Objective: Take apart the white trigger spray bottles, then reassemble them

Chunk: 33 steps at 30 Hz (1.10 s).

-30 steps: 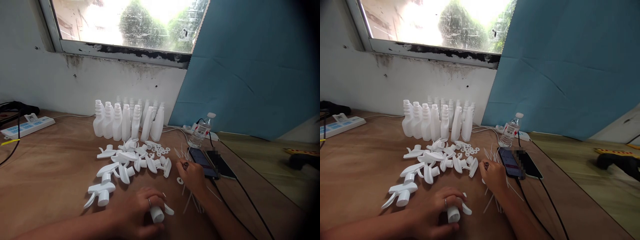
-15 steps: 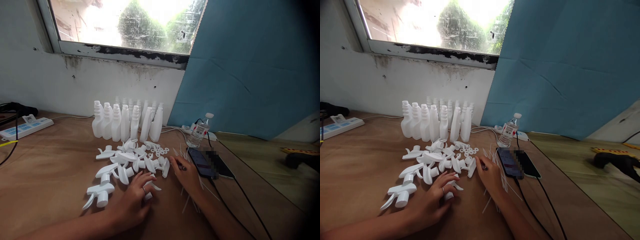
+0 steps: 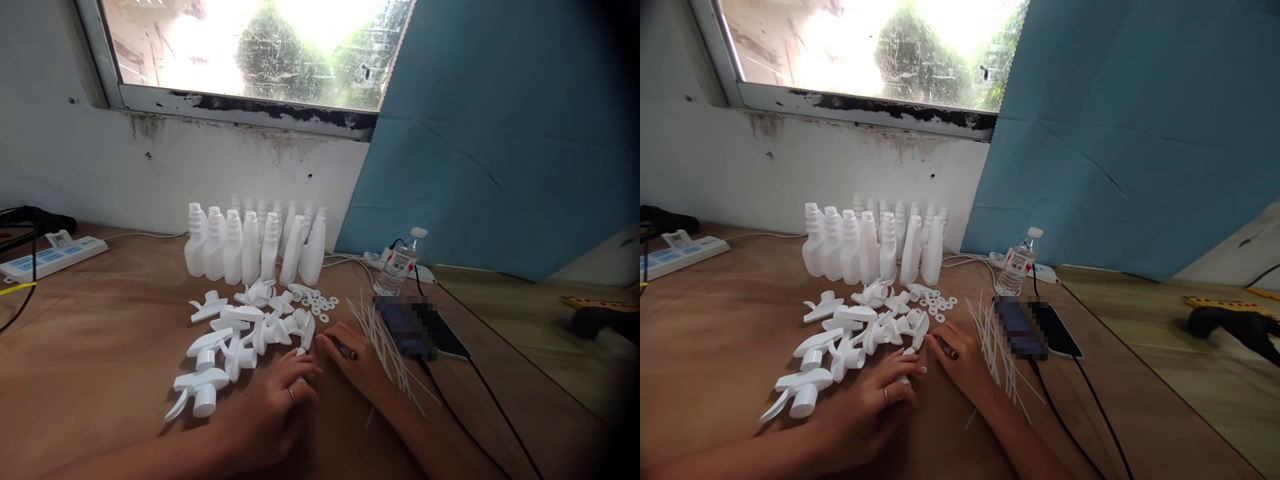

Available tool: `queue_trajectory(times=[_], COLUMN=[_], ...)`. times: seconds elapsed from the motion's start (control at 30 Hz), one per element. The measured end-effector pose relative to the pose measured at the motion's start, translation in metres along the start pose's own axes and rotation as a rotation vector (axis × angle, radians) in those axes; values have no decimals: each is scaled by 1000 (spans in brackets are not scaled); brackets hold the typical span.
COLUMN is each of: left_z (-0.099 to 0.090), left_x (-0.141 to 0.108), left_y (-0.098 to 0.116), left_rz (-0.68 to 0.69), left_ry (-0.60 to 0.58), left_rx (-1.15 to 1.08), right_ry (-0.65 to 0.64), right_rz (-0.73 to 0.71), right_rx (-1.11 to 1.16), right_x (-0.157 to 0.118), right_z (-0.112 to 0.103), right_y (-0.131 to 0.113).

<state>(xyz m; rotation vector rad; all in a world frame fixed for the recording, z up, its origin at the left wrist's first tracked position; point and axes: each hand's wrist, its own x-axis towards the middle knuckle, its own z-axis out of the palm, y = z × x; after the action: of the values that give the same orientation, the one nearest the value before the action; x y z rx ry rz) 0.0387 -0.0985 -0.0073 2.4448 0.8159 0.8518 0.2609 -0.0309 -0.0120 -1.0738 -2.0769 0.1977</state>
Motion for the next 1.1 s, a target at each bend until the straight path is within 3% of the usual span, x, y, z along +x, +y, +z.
queue_trajectory(times=[0.17, 0.37, 0.57, 0.8, 1.1], left_z=[2, -6, -9, 8, 7], left_x=[0, 3, 4, 8, 7], left_y=[0, 5, 7, -4, -4], left_rz=[133, 41, 25, 273, 272], left_ry=[54, -4, -21, -92, -127], left_rx=[-115, -183, -202, 25, 101], right_ry=[63, -91, -166, -198, -228], right_rz=[78, 173, 200, 148, 102], right_rx=[-235, -490, -526, -535, -507], right_x=[1, -5, -3, -1, -1], right_z=[-6, -10, -14, -15, -19], right_y=[35, 72, 70, 72, 78])
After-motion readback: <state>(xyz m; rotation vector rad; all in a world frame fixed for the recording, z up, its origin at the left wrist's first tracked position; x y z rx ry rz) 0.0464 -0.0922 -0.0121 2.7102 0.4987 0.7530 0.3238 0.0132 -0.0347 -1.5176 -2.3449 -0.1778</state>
